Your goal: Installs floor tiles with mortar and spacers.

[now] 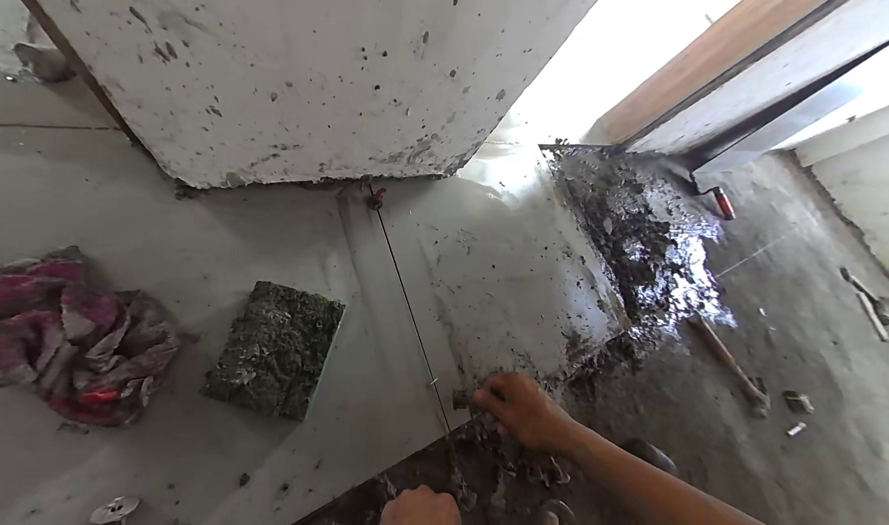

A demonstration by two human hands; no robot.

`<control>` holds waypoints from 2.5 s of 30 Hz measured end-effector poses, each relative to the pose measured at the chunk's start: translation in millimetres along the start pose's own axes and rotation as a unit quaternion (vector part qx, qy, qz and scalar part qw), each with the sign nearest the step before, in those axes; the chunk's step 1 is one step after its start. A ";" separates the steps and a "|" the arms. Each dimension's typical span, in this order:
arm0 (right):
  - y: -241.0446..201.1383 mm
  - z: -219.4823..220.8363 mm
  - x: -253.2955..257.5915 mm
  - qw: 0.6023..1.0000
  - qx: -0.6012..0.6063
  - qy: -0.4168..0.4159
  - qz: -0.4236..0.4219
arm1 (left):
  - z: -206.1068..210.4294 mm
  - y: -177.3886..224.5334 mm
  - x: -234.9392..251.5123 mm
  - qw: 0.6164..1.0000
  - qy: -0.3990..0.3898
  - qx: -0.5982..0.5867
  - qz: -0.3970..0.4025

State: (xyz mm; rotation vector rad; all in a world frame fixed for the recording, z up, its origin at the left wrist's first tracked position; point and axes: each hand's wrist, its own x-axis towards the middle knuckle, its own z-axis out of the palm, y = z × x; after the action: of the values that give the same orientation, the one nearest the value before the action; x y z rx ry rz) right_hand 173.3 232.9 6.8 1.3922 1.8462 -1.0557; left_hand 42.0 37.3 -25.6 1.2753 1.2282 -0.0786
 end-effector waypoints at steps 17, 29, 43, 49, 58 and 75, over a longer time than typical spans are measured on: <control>-68.6 19.6 -5.3 0.976 -0.215 0.019 0.039 | -33.0 -22.4 -9.4 0.993 0.069 -0.061 -0.070; -87.0 24.3 -11.0 0.959 -0.282 -0.014 0.004 | -50.0 -23.7 -13.2 0.982 0.157 -0.036 -0.103; -65.0 15.1 -12.8 0.907 -0.398 -0.007 -0.138 | -36.3 -20.8 61.4 0.866 0.484 0.122 0.042; -68.6 7.0 -11.0 0.914 -0.377 -0.031 -0.145 | -27.2 -23.9 79.2 0.806 0.574 0.137 0.043; -55.2 3.0 -4.6 0.893 -0.395 -0.041 -0.210 | -53.0 -24.6 65.5 0.911 0.394 0.090 0.084; -47.7 -2.6 2.4 0.884 -0.369 -0.020 -0.288 | -30.1 -16.8 80.6 0.803 0.580 0.136 0.008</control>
State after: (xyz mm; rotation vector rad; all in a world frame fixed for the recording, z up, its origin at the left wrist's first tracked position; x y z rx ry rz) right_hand 126.8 229.8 17.6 0.3766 2.3374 -0.4930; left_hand 45.9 98.0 -88.6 1.6285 2.3039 0.6666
